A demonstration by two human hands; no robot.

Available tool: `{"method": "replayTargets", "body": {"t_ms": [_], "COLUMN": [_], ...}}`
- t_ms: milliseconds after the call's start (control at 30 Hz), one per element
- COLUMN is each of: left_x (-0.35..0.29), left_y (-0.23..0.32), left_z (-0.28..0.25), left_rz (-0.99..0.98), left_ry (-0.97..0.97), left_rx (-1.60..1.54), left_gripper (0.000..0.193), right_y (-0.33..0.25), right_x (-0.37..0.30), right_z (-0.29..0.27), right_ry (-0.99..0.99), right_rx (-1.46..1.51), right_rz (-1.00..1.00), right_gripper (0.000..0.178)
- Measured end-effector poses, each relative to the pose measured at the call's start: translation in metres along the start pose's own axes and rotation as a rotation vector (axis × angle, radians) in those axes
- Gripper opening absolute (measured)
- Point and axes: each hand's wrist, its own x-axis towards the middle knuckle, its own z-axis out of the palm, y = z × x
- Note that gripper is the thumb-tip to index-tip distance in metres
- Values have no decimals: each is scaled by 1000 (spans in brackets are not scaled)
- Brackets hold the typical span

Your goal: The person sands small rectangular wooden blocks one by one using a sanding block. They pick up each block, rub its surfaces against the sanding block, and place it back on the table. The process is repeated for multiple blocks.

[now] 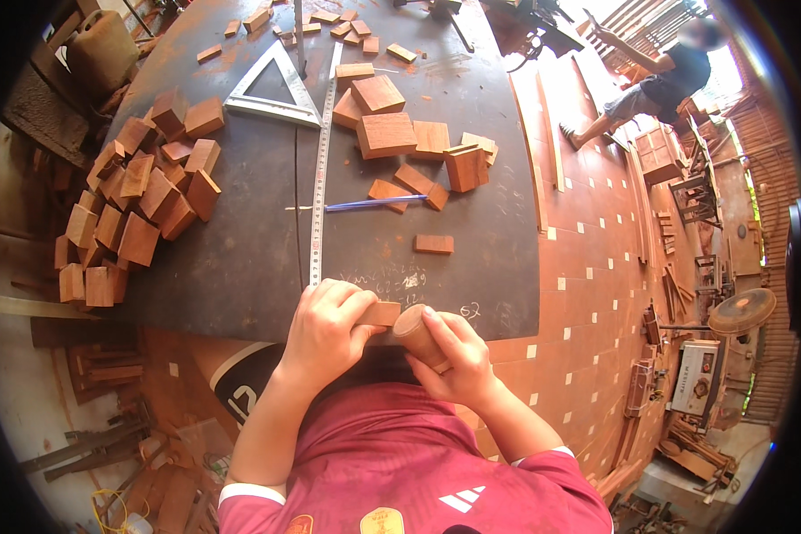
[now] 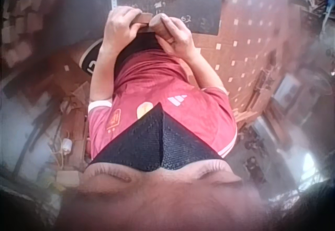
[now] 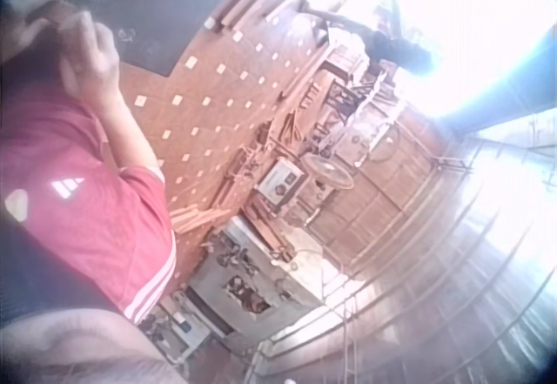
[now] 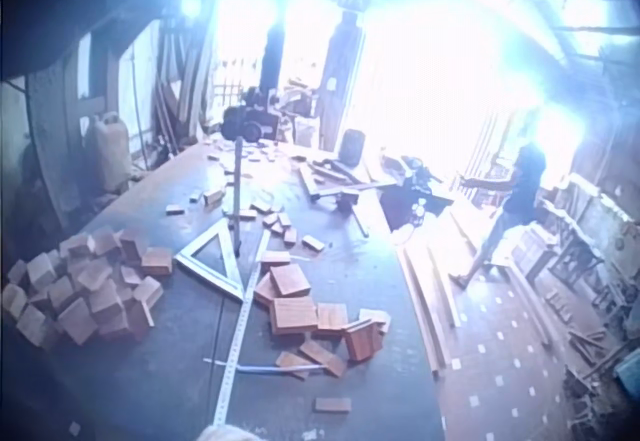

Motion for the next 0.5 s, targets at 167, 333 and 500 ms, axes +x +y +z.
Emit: {"method": "replayTargets", "body": {"t_ms": [167,333,500], "left_x": [3,1,3], "left_y": [2,1,3], "left_z": [0,3,5], "left_rz": [-45,-37,-38], "left_ry": [-25,-1,17], "left_rx": [-22,-36,-73], "left_gripper": [38,38,36], "right_y": [3,-6,-1], "right_x": [12,0,26], "right_z": [4,0,15], "right_ry": [48,15,101], "right_rx": [-14,-8,-28], "right_rz": [34,30,93], "right_gripper": [77,78,82]}}
